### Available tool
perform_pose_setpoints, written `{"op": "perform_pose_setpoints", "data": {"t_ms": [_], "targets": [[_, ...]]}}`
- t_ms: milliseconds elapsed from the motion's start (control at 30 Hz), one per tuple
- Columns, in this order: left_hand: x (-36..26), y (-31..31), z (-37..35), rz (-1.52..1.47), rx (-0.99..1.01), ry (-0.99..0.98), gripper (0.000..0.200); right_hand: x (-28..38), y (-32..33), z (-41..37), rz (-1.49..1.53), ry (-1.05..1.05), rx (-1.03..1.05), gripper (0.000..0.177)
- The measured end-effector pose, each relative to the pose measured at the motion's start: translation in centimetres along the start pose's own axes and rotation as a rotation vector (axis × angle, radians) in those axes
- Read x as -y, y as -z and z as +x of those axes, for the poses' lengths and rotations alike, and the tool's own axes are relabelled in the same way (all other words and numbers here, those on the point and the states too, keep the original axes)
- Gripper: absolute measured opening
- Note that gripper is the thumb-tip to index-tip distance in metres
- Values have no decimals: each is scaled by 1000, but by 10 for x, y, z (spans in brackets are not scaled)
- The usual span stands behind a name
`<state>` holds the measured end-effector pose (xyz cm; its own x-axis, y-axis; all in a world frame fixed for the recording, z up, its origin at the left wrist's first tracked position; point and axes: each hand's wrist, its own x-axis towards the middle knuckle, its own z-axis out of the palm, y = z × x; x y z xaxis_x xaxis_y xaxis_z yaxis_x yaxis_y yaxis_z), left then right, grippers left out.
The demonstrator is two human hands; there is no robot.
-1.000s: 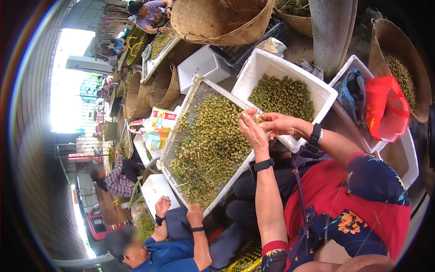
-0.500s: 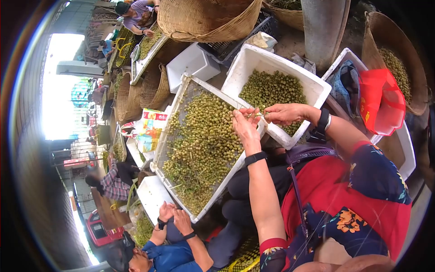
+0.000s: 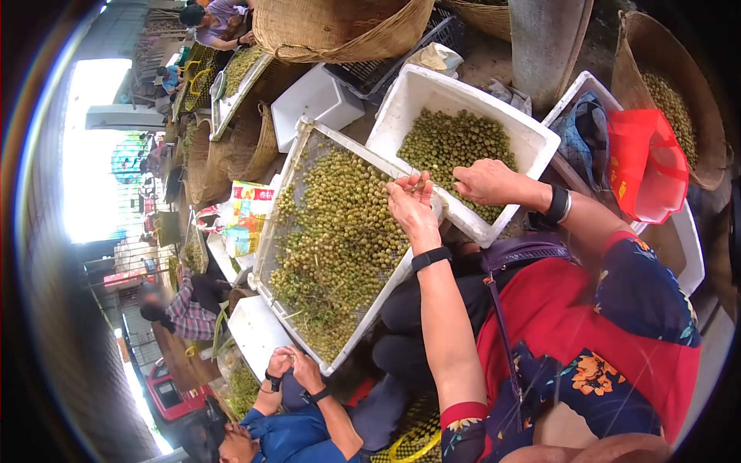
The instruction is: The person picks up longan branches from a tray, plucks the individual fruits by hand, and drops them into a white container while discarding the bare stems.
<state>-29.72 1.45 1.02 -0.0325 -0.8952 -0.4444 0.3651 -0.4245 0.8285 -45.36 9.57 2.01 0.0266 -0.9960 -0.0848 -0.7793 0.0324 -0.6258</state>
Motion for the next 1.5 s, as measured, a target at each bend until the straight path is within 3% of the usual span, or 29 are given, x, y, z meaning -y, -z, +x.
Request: {"op": "perform_pose_setpoints", "data": {"t_ms": [133,300,400,500,533,567,633,667,800,967,1033,1167,1233,1267,1300,1367,1433,1500], "targets": [[4,7,13,-69,-56,-70,40,-10,-4,0,-193,-112,-36,21],[-11,33,20,-116,-4,-88,40,-54,-25,22,-318,-36,-147,17],[-11,46,18,-277,100,-52,34,-41,-29,31,77,180,-224,25],[-21,39,8,-313,220,-72,33,-23,-48,46,318,287,-245,19],[-25,35,3,-294,236,-89,34,-13,-49,51,577,291,-163,18],[-27,33,0,-294,236,-89,34,2,-43,51,577,291,-162,18],[-29,30,-5,-227,308,-122,36,6,-55,49,1386,27,249,25],[-30,29,-7,-226,307,-122,36,7,-61,50,1497,17,295,32],[-33,29,-15,-101,311,-179,38,9,-73,56,1724,62,397,31],[-32,32,-22,15,288,-175,37,21,-63,50,1550,112,341,26],[-29,34,-22,-67,158,-77,36,18,-60,43,1546,123,368,24],[-26,42,-23,-154,96,-58,35,-12,-56,34,1549,28,400,19],[-25,46,-25,-167,100,-56,35,-28,-65,35,476,310,-250,27],[-24,48,-27,-149,112,-64,35,-28,-61,31,115,311,-393,33],[-25,48,-27,-132,126,-75,35,-26,-58,30,113,316,-392,33],[-23,50,-28,-125,125,-71,35,3,-31,20,648,187,-65,33],[-22,52,-34,-121,115,-66,35,21,-27,19,626,276,45,27],[-24,55,-40,-92,132,-66,37,28,-40,23,642,351,23,29]]}}
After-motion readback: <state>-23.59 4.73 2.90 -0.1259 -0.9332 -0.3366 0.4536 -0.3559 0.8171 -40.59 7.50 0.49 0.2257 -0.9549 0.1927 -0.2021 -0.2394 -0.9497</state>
